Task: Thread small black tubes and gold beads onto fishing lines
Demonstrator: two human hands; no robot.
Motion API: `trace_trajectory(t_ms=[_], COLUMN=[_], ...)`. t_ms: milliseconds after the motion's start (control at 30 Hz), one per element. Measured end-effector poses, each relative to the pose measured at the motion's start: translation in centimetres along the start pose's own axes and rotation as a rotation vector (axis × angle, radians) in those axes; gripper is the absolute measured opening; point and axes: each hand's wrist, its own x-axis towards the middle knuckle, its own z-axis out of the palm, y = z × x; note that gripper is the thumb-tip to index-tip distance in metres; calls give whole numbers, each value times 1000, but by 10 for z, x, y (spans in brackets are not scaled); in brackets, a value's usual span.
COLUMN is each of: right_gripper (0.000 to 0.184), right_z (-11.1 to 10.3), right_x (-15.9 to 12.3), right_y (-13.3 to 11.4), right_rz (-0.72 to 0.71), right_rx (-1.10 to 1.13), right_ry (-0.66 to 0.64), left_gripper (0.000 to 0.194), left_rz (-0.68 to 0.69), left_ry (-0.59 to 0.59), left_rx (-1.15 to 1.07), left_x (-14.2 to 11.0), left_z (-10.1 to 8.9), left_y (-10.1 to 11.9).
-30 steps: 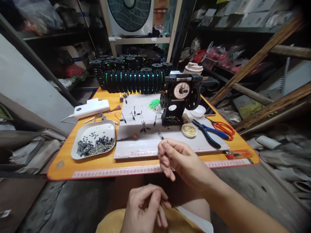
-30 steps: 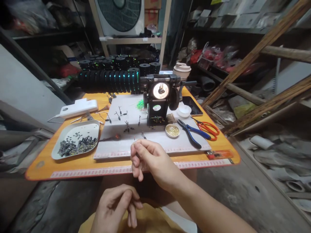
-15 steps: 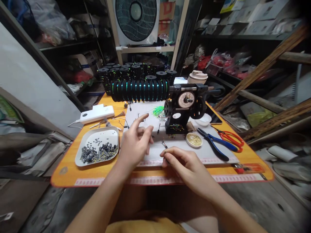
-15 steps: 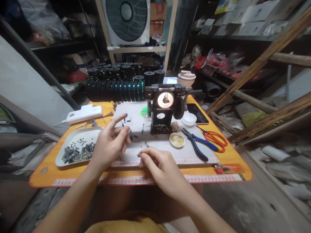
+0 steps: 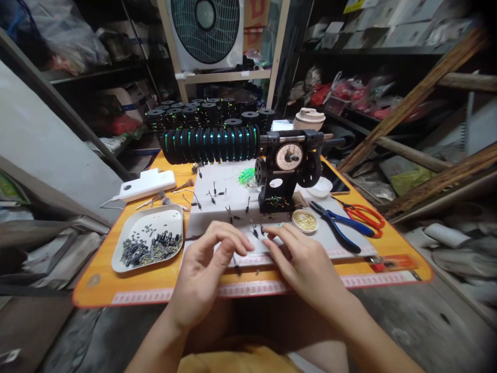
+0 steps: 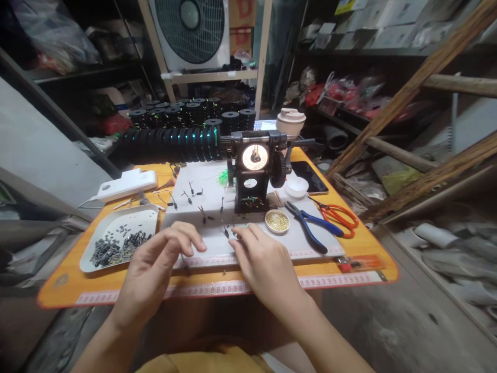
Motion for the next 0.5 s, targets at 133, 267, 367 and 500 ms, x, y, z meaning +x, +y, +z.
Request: trace_trajectory(t_ms=[133, 267, 367, 500], right_gripper=[21, 21, 25, 35], right_z=[-11, -19, -14, 8], right_x=[-9, -15, -18, -25], right_y=[-1, -17, -42, -69], right_rz=[-56, -177, -549, -899], right_rx=[-48, -47, 30, 14], right_ry=[78, 178, 185, 36], left_gripper=[17, 46, 41, 50], left_rz=[-352, -588, -678, -761], left_ry=[125, 200, 129, 58], left_rx=[-426, -487, -396, -76], left_x=[-25, -54, -85, -129], left_z=[8, 8, 3, -13], left_y=[7, 4, -9, -24])
